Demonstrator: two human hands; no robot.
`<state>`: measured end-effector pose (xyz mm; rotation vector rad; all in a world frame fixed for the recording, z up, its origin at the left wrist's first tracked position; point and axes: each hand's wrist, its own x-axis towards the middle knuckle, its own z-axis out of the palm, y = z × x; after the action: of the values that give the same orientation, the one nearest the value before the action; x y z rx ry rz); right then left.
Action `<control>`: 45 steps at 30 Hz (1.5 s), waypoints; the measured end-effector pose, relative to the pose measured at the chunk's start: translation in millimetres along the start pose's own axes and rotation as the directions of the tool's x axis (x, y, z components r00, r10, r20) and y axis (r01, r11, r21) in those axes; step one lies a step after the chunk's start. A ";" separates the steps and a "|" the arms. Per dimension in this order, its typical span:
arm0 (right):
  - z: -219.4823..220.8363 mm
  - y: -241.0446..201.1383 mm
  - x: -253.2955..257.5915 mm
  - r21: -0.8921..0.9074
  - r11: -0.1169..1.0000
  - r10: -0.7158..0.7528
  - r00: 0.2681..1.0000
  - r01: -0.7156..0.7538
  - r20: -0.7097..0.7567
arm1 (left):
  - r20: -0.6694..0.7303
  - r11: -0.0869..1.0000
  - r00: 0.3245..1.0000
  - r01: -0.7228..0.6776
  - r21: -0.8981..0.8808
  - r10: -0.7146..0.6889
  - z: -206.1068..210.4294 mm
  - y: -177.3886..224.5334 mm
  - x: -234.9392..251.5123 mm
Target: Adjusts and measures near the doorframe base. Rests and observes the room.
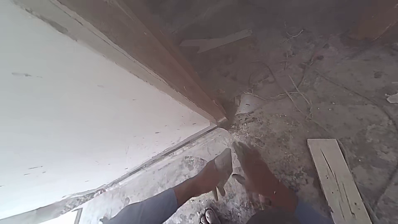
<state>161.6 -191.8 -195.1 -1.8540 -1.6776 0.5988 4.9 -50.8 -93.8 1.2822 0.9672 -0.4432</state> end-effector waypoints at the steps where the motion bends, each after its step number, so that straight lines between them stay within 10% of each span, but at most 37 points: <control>1: -3.0 7.7 1.0 -0.018 0.999 0.047 0.996 -0.046 0.073 | -0.034 1.000 0.999 0.016 -0.008 -0.017 -0.8 2.0 -0.1; 8: 16.2 -1.2 27.4 -0.027 0.986 -0.167 0.969 0.165 -0.184 | -0.060 0.999 0.998 -0.010 0.042 0.013 -1.9 11.9 18.9; 13: 1.5 23.8 45.3 -0.037 0.993 -0.113 0.993 0.112 -0.019 | 0.036 0.990 0.999 -0.026 0.136 0.021 -7.4 15.2 30.5; 19: -2.6 91.2 90.2 0.418 0.891 0.154 0.984 -0.178 0.092 | 0.025 0.969 0.999 -0.051 0.244 0.046 -11.6 23.9 28.0; 28: -1.3 112.1 144.1 0.169 0.980 0.054 0.953 -0.109 0.298 | -0.021 0.934 1.000 -0.012 0.357 0.021 -31.2 -4.7 22.8; 45: 41.2 112.9 118.9 0.321 0.944 0.049 0.995 -0.075 0.090 | -0.040 0.911 0.998 -0.023 0.412 0.043 -44.7 -14.7 19.3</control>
<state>231.7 -75.7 -296.1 -1.6671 -1.4695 0.9280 -11.3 -8.7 -117.3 1.6945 0.9191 -0.6151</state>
